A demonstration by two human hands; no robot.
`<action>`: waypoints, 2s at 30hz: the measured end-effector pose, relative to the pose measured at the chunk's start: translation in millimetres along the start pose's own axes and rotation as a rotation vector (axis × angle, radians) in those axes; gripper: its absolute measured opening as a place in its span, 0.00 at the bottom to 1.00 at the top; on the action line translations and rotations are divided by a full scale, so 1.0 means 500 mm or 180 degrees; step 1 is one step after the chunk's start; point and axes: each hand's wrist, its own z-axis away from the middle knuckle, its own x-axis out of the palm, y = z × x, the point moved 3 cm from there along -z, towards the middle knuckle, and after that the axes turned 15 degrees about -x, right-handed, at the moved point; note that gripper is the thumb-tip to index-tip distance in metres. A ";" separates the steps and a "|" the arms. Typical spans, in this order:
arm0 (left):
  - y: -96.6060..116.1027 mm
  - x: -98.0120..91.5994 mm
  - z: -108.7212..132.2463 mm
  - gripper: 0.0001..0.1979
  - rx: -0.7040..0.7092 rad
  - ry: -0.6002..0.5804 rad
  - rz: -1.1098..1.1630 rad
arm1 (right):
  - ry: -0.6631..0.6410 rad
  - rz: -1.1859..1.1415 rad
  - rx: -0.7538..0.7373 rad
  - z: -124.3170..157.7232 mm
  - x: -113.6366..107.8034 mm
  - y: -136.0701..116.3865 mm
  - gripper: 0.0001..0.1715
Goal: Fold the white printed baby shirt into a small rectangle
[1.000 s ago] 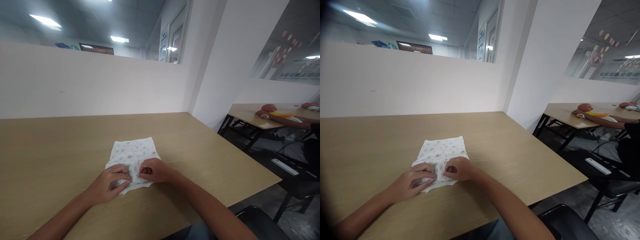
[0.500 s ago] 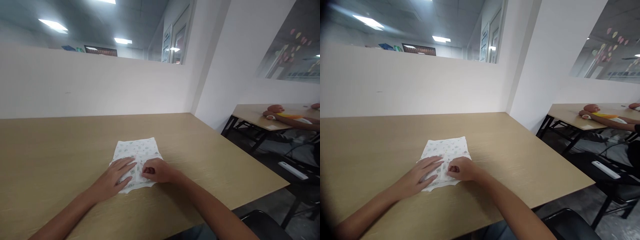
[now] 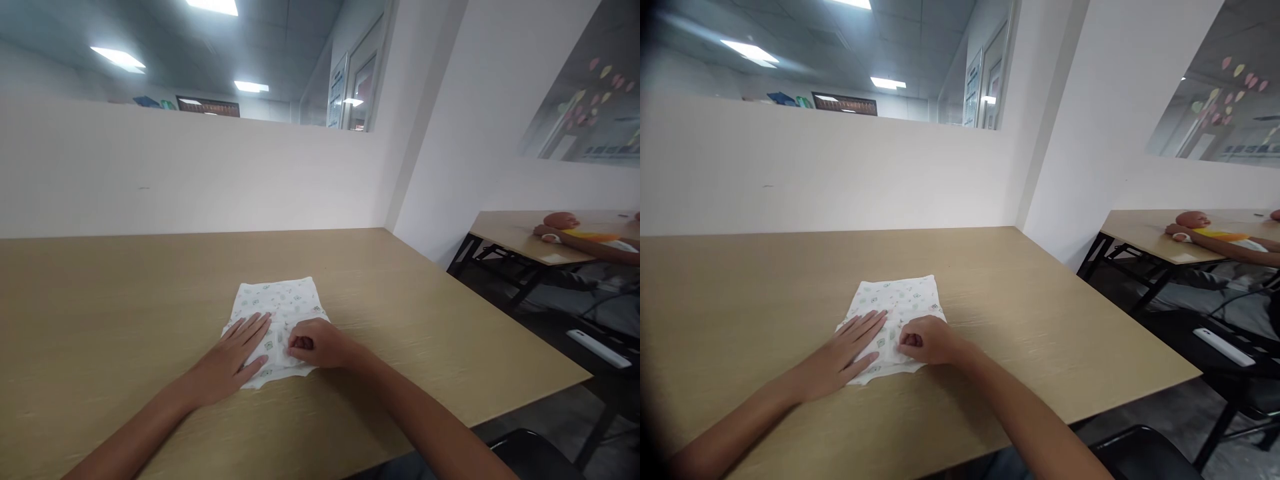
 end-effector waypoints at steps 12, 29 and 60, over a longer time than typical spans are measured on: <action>-0.004 0.005 0.001 0.35 0.0114 -0.0078 -0.0143 | -0.0041 -0.0215 0.0114 0.000 0.000 -0.001 0.09; -0.032 -0.032 -0.014 0.33 -0.0322 0.0138 0.0390 | 0.0350 -0.0477 0.0319 0.006 -0.046 0.005 0.13; -0.267 0.023 -0.040 0.39 -0.2626 0.0049 -0.0089 | 0.0054 0.1821 0.2500 0.112 -0.115 0.198 0.34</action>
